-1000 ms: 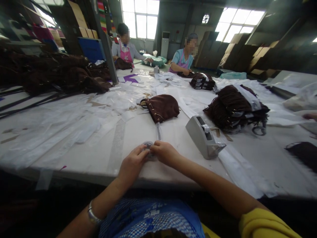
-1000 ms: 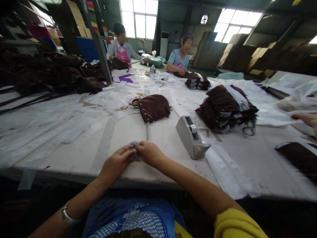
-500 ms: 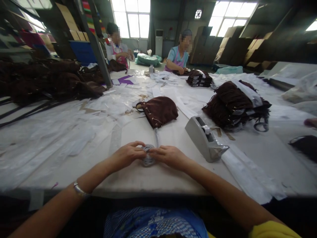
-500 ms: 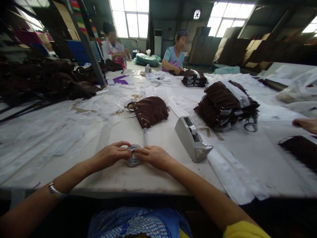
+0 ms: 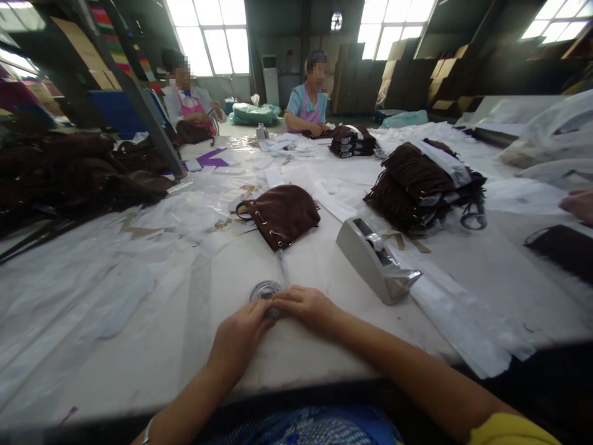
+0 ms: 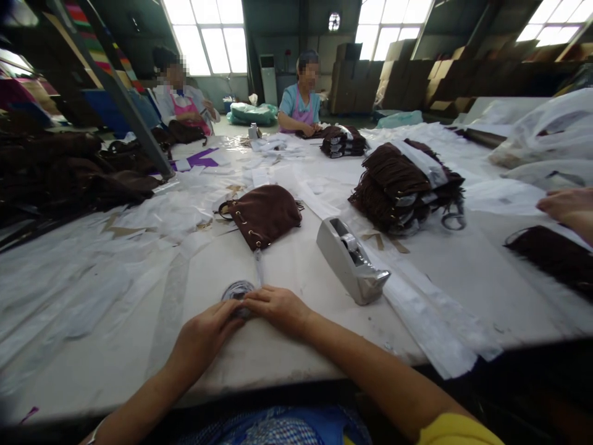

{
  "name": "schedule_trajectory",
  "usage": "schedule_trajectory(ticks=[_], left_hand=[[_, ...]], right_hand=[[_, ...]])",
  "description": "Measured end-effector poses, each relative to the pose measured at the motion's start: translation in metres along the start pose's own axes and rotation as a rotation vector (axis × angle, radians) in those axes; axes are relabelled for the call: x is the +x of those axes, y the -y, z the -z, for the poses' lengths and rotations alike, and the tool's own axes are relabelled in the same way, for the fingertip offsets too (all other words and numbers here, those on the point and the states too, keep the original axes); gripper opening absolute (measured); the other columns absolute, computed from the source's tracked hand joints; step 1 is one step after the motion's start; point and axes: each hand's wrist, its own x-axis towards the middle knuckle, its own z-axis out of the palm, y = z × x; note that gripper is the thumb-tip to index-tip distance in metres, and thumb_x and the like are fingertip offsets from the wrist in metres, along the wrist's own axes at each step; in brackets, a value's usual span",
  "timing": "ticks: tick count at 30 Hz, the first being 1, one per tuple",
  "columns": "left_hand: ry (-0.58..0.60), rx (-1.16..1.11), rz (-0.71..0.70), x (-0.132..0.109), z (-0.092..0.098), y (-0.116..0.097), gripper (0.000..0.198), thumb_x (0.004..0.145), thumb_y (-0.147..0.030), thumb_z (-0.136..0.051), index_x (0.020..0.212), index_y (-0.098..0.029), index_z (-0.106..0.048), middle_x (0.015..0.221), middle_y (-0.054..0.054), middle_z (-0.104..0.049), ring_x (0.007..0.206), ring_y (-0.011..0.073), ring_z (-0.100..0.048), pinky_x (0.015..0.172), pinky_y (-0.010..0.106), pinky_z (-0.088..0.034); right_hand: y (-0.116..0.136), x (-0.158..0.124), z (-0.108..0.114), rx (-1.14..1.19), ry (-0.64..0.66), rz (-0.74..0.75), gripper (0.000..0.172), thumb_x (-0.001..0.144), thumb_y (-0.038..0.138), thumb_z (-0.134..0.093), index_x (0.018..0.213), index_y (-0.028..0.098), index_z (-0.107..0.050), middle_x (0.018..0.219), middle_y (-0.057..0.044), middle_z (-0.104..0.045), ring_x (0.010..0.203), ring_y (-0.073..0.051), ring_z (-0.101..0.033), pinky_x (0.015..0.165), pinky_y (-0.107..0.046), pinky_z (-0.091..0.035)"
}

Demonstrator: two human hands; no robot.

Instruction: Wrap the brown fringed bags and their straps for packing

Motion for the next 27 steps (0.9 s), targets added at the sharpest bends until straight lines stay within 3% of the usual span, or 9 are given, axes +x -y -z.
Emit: schedule_trajectory(ticks=[5,8,11,15,18,21,24,27], left_hand=[[0.052,0.003,-0.117,0.016,0.005,0.024,0.025,0.090,-0.021,-0.056,0.114,-0.028,-0.063,0.110,0.001,-0.072,0.089,0.0192,-0.069,0.070,0.026,-0.052],[0.095,-0.008,-0.230,0.027,0.014,0.038,0.028,0.090,-0.017,-0.053,0.112,-0.029,-0.064,0.110,0.000,-0.071,0.087,0.0176,-0.067,0.073,0.026,-0.051],[0.147,0.004,-0.302,0.035,0.022,0.044,0.031,0.090,-0.012,-0.050,0.110,-0.030,-0.065,0.103,0.000,-0.072,0.085,0.0165,-0.065,0.071,0.024,-0.050],[0.176,0.051,-0.201,0.034,0.028,0.034,0.028,0.088,-0.008,-0.048,0.101,-0.026,-0.065,0.089,0.002,-0.070,0.080,0.0181,-0.066,0.065,0.024,-0.049],[0.154,0.083,-0.091,0.027,0.028,0.016,0.028,0.087,-0.017,-0.055,0.113,-0.026,-0.061,0.092,0.004,-0.070,0.081,0.0210,-0.067,0.065,0.027,-0.050],[0.073,0.128,0.021,0.021,0.018,-0.001,0.030,0.086,-0.033,-0.063,0.115,-0.025,-0.060,0.093,0.006,-0.071,0.082,0.0232,-0.068,0.063,0.028,-0.049],[0.005,0.110,0.043,0.020,0.001,-0.007,0.021,0.088,-0.032,-0.062,0.108,-0.024,-0.064,0.095,0.006,-0.072,0.084,0.0233,-0.067,0.066,0.029,-0.050],[-0.037,0.008,0.039,0.022,-0.009,-0.002,0.021,0.090,-0.031,-0.060,0.108,-0.023,-0.065,0.100,0.006,-0.073,0.087,0.0227,-0.067,0.074,0.030,-0.051]], right_hand=[[-0.009,-0.005,0.010,0.081,-0.161,-0.103,0.031,0.097,0.023,-0.053,0.127,0.020,-0.061,0.123,-0.011,-0.064,0.106,-0.016,-0.063,0.093,-0.026,-0.051],[-0.006,-0.004,0.011,0.097,-0.091,-0.127,0.031,0.097,0.023,-0.052,0.127,0.022,-0.062,0.120,-0.010,-0.064,0.100,-0.015,-0.064,0.089,-0.025,-0.052],[-0.001,-0.002,0.007,0.133,0.007,-0.152,0.036,0.098,0.022,-0.051,0.133,0.025,-0.057,0.134,-0.008,-0.058,0.114,-0.017,-0.060,0.096,-0.027,-0.049],[0.000,0.003,-0.001,0.163,0.026,-0.214,0.036,0.098,0.020,-0.050,0.132,0.024,-0.058,0.138,-0.007,-0.056,0.123,-0.018,-0.055,0.103,-0.032,-0.044],[-0.002,0.006,-0.003,0.173,0.019,-0.232,0.032,0.096,0.019,-0.052,0.126,0.022,-0.063,0.130,-0.008,-0.062,0.116,-0.018,-0.059,0.099,-0.030,-0.046],[-0.003,0.008,-0.002,0.188,0.022,-0.206,0.031,0.096,0.016,-0.052,0.125,0.019,-0.063,0.127,-0.009,-0.064,0.115,-0.017,-0.059,0.099,-0.029,-0.047],[-0.004,0.007,-0.004,0.193,0.001,-0.186,0.029,0.095,0.016,-0.053,0.123,0.016,-0.063,0.126,-0.011,-0.063,0.116,-0.019,-0.059,0.101,-0.031,-0.046],[-0.007,0.005,-0.002,0.255,-0.111,-0.189,0.027,0.095,0.019,-0.055,0.120,0.017,-0.063,0.126,-0.012,-0.063,0.114,-0.018,-0.060,0.099,-0.030,-0.048]])
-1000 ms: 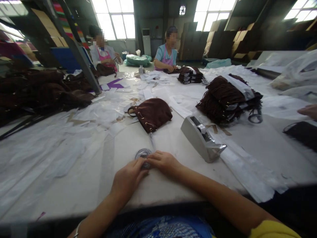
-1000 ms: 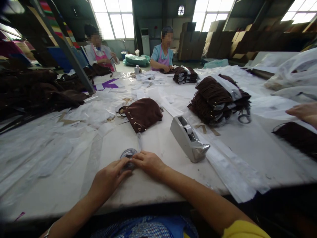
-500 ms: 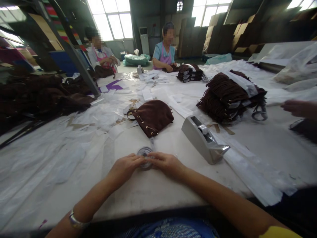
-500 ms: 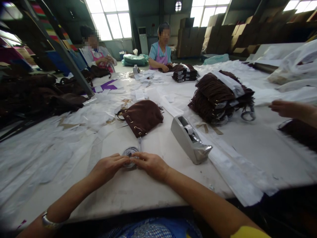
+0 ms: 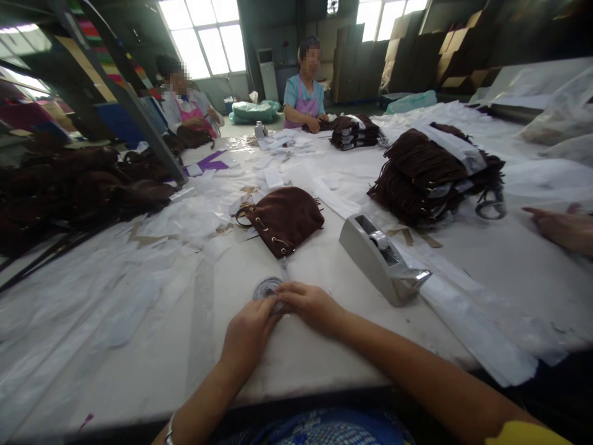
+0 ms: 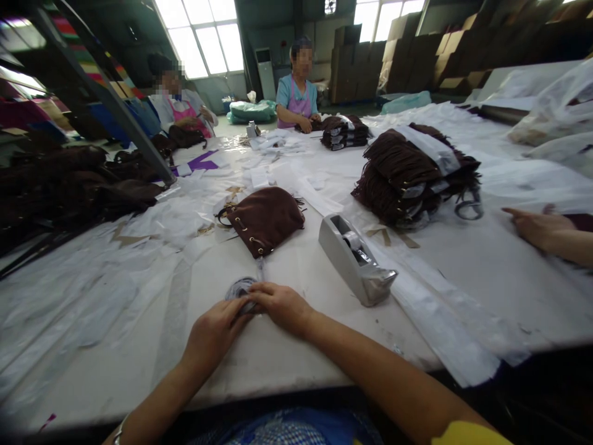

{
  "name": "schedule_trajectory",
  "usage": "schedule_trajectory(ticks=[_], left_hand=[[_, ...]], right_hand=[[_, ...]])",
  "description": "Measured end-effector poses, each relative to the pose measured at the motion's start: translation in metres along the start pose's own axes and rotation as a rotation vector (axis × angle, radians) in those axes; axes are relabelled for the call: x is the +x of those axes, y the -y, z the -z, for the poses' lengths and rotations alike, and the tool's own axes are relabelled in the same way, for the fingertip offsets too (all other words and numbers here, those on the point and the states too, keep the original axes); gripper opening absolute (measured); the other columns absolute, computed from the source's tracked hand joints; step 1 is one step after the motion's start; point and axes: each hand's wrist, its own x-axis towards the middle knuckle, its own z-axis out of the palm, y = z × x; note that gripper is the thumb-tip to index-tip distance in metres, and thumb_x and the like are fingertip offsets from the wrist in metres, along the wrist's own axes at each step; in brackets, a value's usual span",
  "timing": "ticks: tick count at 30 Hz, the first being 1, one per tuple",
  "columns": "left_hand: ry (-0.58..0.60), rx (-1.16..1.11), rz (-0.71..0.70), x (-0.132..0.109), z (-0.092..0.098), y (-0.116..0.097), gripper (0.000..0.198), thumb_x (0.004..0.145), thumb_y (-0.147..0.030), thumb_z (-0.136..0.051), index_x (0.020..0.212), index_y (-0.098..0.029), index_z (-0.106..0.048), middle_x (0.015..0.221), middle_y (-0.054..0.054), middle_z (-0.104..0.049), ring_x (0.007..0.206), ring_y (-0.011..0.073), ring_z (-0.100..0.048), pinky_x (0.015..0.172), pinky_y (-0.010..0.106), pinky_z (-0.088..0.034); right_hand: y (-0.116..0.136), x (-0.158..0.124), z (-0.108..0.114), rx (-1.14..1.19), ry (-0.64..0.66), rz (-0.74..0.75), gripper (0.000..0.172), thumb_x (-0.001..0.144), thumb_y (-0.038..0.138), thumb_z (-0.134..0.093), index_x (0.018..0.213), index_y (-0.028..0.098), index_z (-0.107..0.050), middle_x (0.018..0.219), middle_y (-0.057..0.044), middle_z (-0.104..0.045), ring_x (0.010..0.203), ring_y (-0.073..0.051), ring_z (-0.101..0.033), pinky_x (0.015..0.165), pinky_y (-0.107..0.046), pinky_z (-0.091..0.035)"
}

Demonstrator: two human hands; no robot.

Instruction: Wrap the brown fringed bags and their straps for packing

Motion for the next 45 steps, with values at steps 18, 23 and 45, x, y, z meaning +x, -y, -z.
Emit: schedule_trajectory(ticks=[18,23,45], left_hand=[[0.038,-1.338,0.650,-0.002,0.008,-0.028,0.038,0.079,-0.046,-0.071,0.101,-0.016,-0.067,0.087,0.003,-0.069,0.069,0.0120,-0.057,0.058,0.020,-0.039],[-0.014,-1.200,0.535,-0.005,0.008,-0.039,0.028,0.082,-0.043,-0.069,0.093,-0.017,-0.067,0.087,0.003,-0.068,0.086,0.0175,-0.060,0.076,0.025,-0.044],[-0.037,-1.331,0.432,-0.015,0.001,-0.006,0.034,0.080,-0.043,-0.069,0.099,-0.014,-0.065,0.086,0.006,-0.068,0.078,0.0185,-0.061,0.068,0.026,-0.043]], right_hand=[[0.028,0.002,0.019,0.852,0.022,-0.739,0.044,0.078,0.055,-0.070,0.091,0.013,-0.073,0.050,0.006,-0.048,0.045,-0.007,-0.040,0.046,-0.019,-0.030],[0.028,-0.001,0.020,0.812,0.041,-0.754,0.039,0.080,0.053,-0.069,0.073,0.014,-0.067,0.050,0.005,-0.047,0.046,-0.007,-0.037,0.045,-0.020,-0.026],[0.018,0.153,0.037,-0.080,0.059,-0.031,0.019,0.089,0.027,-0.061,0.099,0.018,-0.074,0.089,-0.005,-0.072,0.072,-0.014,-0.065,0.070,-0.023,-0.048]])
